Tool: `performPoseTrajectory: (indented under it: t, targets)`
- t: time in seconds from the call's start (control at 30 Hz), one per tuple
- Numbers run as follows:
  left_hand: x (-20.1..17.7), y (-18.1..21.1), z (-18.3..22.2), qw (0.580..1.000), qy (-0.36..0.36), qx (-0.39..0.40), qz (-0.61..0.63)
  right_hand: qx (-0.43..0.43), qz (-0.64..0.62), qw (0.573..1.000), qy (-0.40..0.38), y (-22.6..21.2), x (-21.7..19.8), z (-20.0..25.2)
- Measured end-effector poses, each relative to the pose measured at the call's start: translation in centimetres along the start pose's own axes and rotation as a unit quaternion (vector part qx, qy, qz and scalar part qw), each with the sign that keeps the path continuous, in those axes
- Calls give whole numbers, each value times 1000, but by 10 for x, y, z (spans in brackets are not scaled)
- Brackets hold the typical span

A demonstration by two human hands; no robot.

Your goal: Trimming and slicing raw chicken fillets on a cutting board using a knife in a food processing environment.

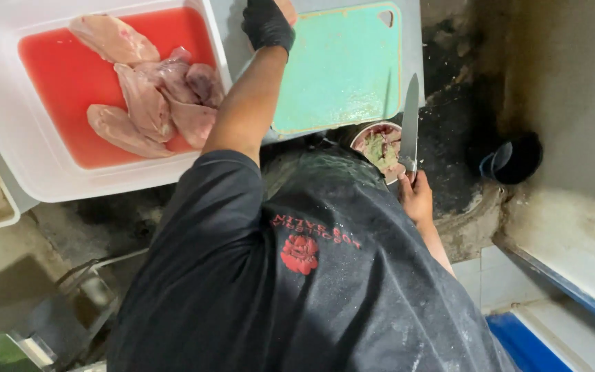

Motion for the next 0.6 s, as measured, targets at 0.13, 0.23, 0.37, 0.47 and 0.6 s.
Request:
performPoseTrajectory:
  t: [0.13,0.23,0.37,0.47,0.6]
  targets:
    - [-40,2,31,988,-4,152,-1,39,-47,998,-2,17,-2,9]
    - [-64,25,56,965,-25,262,6,75,-21,997,-7,75,8,-12]
    - [-94,62,92,915,-47,401,24,48,-13,998,-25,83,-1,-32]
    - [-99,80,114,844,-65,531,43,-18,-28,999,-35,60,-17,-42]
    - [-35,12,59,920,-53,388,-8,-48,-19,999,-11,71,-30,-62]
Point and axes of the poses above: each hand's wrist, its own z-axis away from the middle knuckle, its own x-axis out of the palm, y = z × x, the point moved 4 cm from there along -z, towards the middle knuckle, and after that the axes turned 1 degree about z, right-handed, at the moved point
